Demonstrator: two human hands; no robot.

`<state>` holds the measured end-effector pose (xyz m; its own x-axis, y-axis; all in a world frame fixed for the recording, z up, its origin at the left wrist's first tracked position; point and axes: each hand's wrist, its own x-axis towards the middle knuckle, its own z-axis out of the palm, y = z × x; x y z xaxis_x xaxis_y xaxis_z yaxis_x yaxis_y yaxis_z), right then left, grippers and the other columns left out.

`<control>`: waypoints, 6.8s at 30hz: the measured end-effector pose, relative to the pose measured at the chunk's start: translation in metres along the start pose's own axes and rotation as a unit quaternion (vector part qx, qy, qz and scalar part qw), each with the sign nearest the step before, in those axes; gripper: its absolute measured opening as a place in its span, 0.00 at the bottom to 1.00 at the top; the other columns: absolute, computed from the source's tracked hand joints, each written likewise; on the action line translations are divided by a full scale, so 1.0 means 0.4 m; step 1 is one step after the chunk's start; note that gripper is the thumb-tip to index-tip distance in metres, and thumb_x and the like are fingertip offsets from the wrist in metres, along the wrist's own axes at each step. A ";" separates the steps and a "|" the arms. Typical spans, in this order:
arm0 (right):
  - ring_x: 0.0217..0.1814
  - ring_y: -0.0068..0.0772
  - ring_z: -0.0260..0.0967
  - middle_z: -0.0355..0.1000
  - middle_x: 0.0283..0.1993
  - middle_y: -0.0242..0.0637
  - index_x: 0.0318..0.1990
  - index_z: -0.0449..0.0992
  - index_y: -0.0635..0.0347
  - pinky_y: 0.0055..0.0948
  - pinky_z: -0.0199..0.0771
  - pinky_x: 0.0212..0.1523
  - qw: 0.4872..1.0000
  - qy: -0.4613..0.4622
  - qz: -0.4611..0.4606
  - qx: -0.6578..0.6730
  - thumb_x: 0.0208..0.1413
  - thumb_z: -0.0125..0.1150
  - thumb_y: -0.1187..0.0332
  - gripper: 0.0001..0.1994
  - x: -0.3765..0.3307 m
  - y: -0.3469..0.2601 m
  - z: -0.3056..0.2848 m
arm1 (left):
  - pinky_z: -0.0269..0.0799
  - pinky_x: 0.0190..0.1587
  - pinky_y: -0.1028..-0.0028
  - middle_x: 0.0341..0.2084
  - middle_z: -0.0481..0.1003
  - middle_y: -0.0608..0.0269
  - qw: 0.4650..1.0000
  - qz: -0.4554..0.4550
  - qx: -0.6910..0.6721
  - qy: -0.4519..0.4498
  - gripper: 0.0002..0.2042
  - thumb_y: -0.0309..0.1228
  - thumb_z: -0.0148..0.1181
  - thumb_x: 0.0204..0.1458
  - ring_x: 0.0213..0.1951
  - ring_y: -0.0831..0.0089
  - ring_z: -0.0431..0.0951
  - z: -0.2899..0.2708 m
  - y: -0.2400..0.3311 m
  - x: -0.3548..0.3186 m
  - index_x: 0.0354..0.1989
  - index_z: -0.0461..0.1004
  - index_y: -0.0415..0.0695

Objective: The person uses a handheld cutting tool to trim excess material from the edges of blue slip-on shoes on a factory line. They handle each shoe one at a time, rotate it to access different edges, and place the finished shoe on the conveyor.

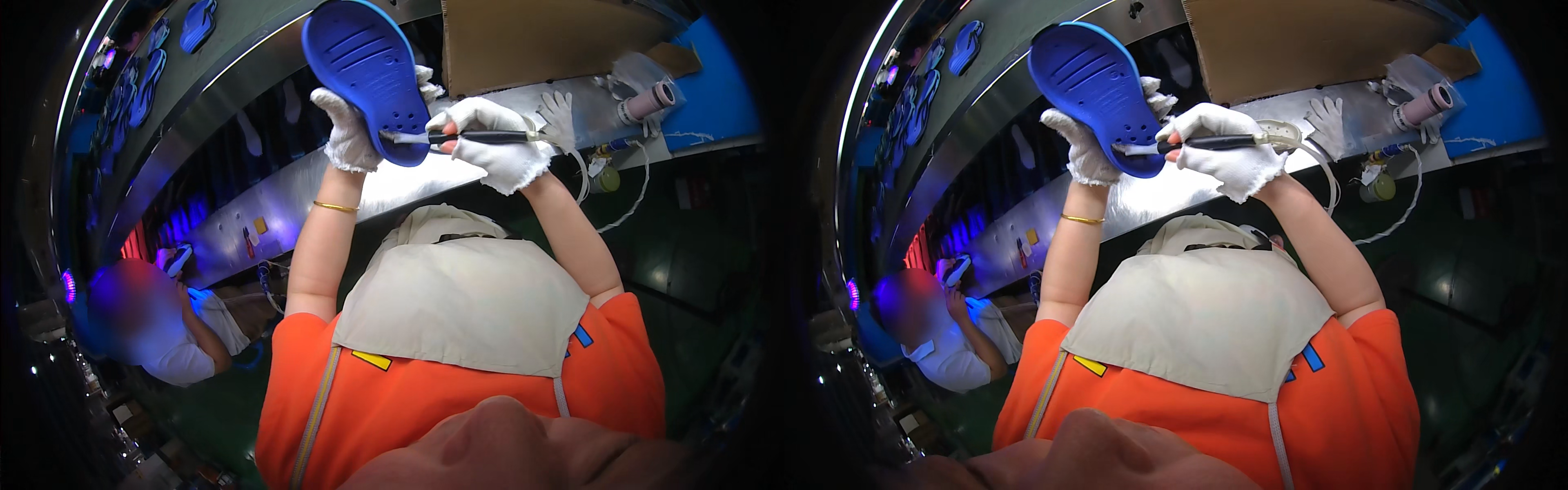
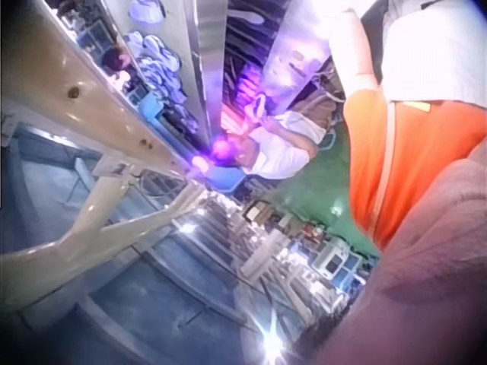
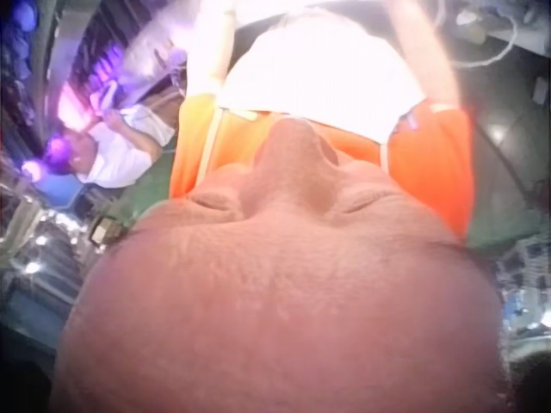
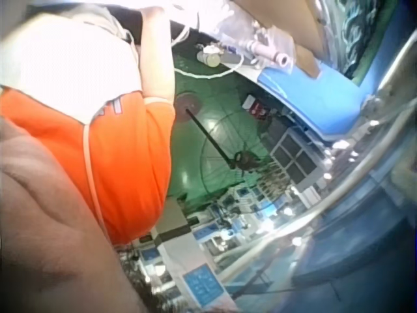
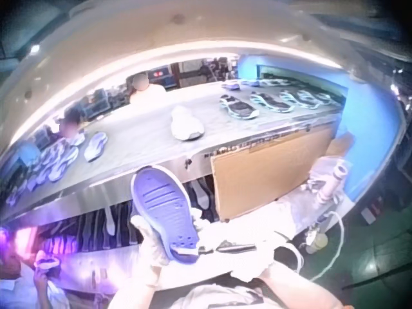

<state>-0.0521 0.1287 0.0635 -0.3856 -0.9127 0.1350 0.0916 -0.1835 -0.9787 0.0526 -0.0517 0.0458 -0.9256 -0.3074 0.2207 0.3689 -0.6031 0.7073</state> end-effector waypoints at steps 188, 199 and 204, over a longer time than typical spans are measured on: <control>0.46 0.23 0.72 0.75 0.42 0.36 0.37 0.76 0.64 0.26 0.74 0.50 0.990 0.038 -0.089 -0.101 0.48 0.63 0.83 0.09 0.050 -0.010 0.005 | 0.74 0.51 0.63 0.48 0.74 0.54 0.974 -0.062 -0.183 0.120 0.28 0.53 0.38 0.59 0.46 0.61 0.77 0.037 -0.074 -0.080 0.56 0.68 0.42; 0.40 0.43 0.75 0.75 0.35 0.41 0.30 0.75 0.60 0.31 0.73 0.41 0.853 -0.092 -0.304 -0.414 0.39 0.64 0.78 0.08 0.043 -0.155 -0.043 | 0.78 0.43 0.67 0.37 0.77 0.57 0.976 -0.031 -0.081 0.199 0.21 0.45 0.39 0.63 0.38 0.67 0.80 0.054 0.007 -0.027 0.50 0.71 0.42; 0.44 0.31 0.74 0.75 0.43 0.42 0.35 0.75 0.63 0.29 0.73 0.49 0.936 0.095 -0.263 -0.216 0.46 0.61 0.87 0.10 -0.007 -0.176 -0.062 | 0.70 0.53 0.46 0.51 0.68 0.38 0.995 -0.026 -0.095 0.026 0.37 0.55 0.24 0.60 0.51 0.45 0.72 0.088 0.182 0.124 0.61 0.57 0.33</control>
<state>-0.0803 0.1531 0.1283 -0.4337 -0.6489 0.6251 -0.5195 -0.3868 -0.7619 0.0304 -0.0850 0.1317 -0.9403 -0.3061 0.1487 0.3339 -0.7462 0.5760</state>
